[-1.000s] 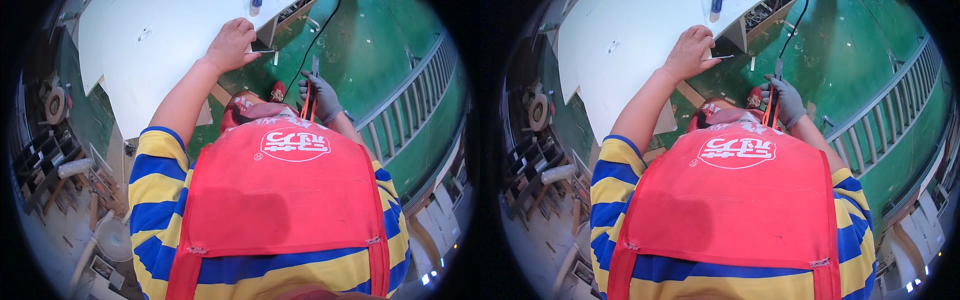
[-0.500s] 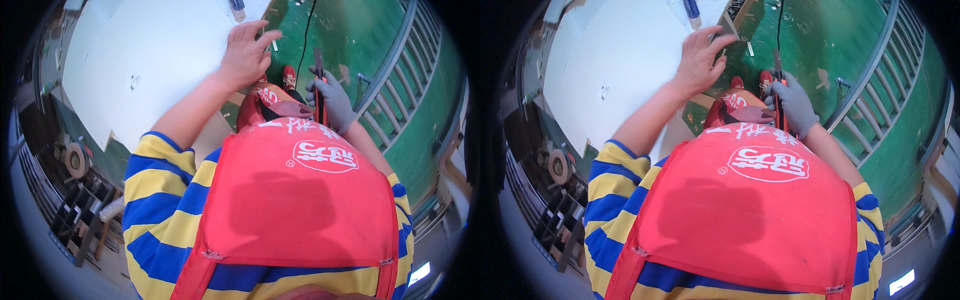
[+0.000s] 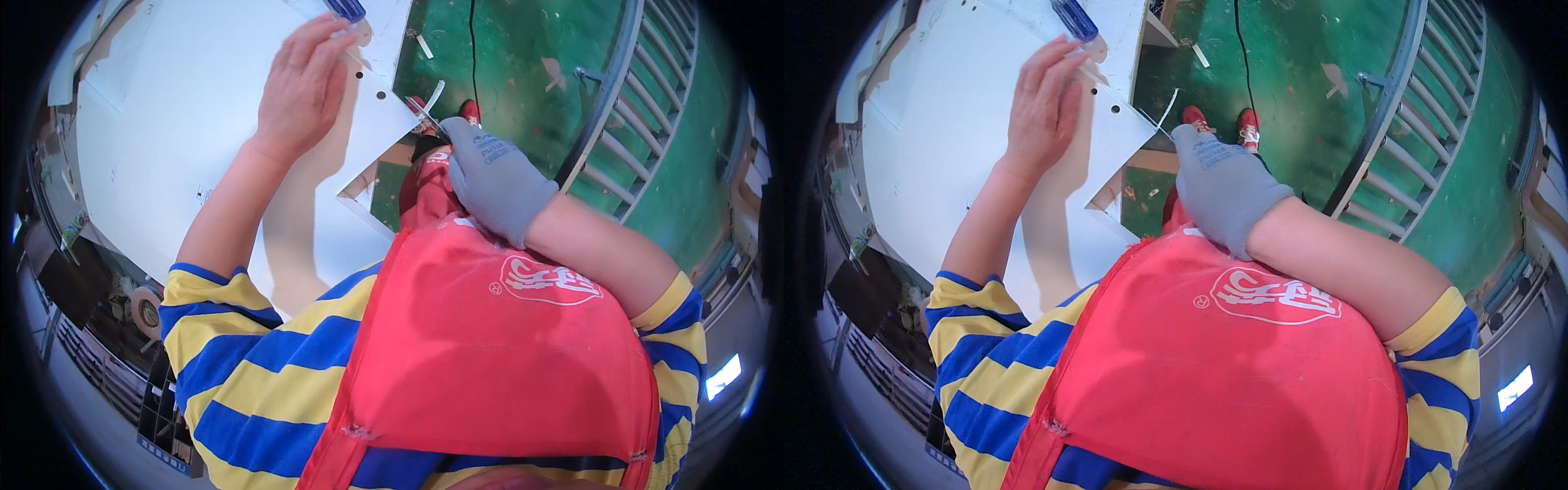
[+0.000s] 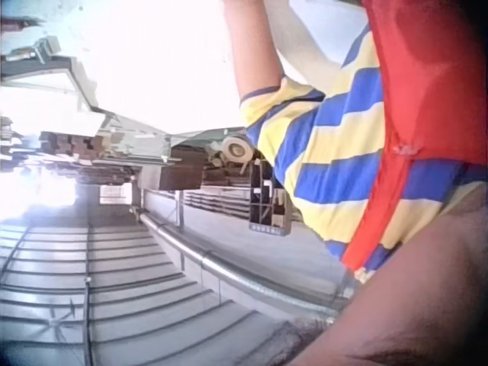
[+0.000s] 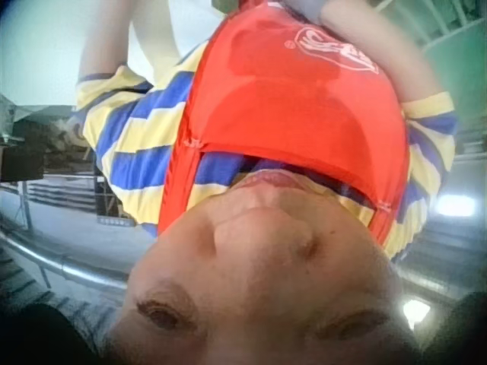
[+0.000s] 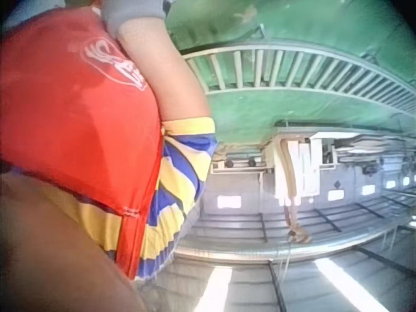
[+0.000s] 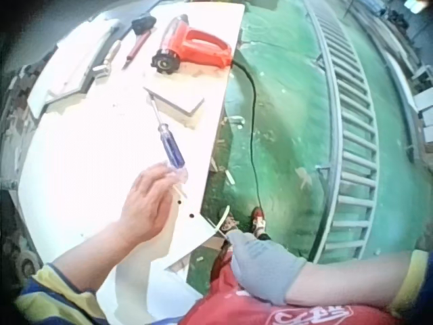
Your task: The person trims the edges of a white board using a utility knife and a heat gun. They repeatedly heat the edge and scrape off excess material, flipping the board to work on different sides.
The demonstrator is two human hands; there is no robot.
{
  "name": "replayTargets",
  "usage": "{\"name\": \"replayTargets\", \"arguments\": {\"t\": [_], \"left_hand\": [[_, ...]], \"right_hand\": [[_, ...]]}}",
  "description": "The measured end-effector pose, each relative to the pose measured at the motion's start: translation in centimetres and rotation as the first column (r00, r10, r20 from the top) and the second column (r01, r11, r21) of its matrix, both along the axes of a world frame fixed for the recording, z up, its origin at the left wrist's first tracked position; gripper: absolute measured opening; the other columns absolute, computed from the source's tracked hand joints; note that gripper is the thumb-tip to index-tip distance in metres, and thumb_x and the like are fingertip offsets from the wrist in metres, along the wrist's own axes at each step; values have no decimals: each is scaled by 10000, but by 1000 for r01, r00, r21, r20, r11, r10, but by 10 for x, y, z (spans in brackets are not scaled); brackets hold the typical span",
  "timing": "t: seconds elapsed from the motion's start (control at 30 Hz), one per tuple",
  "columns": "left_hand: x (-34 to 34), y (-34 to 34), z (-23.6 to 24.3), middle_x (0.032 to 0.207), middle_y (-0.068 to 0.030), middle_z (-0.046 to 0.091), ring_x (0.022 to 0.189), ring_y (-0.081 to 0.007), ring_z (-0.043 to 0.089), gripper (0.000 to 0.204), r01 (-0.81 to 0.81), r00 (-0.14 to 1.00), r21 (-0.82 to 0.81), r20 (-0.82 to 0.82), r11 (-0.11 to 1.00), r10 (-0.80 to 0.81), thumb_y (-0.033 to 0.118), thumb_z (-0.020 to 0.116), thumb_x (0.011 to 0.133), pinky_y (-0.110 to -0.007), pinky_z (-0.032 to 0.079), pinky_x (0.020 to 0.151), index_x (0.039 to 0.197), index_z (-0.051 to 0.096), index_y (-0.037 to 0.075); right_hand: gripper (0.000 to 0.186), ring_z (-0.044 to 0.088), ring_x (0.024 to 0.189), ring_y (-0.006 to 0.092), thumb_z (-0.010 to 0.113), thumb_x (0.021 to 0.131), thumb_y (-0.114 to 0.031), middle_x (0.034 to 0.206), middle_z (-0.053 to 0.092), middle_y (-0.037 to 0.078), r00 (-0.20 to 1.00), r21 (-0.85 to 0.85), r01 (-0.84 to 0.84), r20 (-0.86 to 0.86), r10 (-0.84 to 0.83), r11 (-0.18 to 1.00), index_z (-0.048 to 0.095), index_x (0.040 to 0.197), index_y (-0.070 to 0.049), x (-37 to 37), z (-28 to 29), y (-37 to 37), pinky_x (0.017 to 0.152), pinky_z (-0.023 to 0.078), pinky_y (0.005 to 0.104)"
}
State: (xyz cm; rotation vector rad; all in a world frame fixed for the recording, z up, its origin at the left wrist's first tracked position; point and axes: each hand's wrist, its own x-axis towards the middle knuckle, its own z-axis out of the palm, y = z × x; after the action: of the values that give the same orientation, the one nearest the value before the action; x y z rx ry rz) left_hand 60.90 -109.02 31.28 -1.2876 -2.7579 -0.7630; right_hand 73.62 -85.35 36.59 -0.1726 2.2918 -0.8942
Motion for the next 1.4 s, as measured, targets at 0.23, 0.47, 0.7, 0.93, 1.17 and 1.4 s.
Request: {"name": "replayTargets", "arguments": {"t": [0.23,0.47,0.7,0.93,1.17,1.4], "left_hand": [[4,-1,-2,1254,-93,564,1274,-292,480,274,-92,996,-62,-10,994,91,-3,548,906,-391,372,1065,1165,588,77],[-8,7,4,1287,-92,561,1274,-315,478,411,190,982,86,0,978,-190,-61,626,810,-404,394,1056,1180,632,119],[-30,75,2,1368,-47,549,1380,-266,416,413,653,748,-24,172,757,-641,-8,672,714,-407,411,1073,1091,710,156],[-44,86,24,1244,-59,572,1340,-259,445,271,715,697,-117,205,689,-688,-3,671,678,-394,417,1057,932,699,86],[-42,87,25,1233,-52,570,1320,-256,456,297,712,700,-126,207,690,-684,-1,677,673,-376,422,1036,951,712,95],[-42,89,28,1225,-54,568,1313,-249,457,320,725,689,-171,200,667,-697,-5,683,653,-372,412,1038,952,726,102]], "right_hand": [[226,665,919,374,483,908,-49,1022,621,268,989,27,-21,150,17,999,442,1110,43,-3,13,-15,768,540,413],[341,641,835,455,475,919,-86,885,659,268,975,-37,74,212,-64,997,447,1242,20,1,2,-14,738,504,506],[231,675,856,401,502,899,-42,890,675,253,973,44,-57,226,45,997,479,1111,44,-12,8,-16,724,534,454],[218,693,823,393,521,899,-41,882,685,251,975,-30,-30,218,36,999,494,1084,71,-10,4,-14,692,553,432],[182,666,772,396,475,885,-18,796,663,228,975,38,-61,216,51,997,456,1065,8,-12,6,-16,844,496,443],[182,674,833,395,479,888,-16,844,672,240,963,26,-60,264,51,998,456,1063,31,-15,1,-17,846,498,443]]}}
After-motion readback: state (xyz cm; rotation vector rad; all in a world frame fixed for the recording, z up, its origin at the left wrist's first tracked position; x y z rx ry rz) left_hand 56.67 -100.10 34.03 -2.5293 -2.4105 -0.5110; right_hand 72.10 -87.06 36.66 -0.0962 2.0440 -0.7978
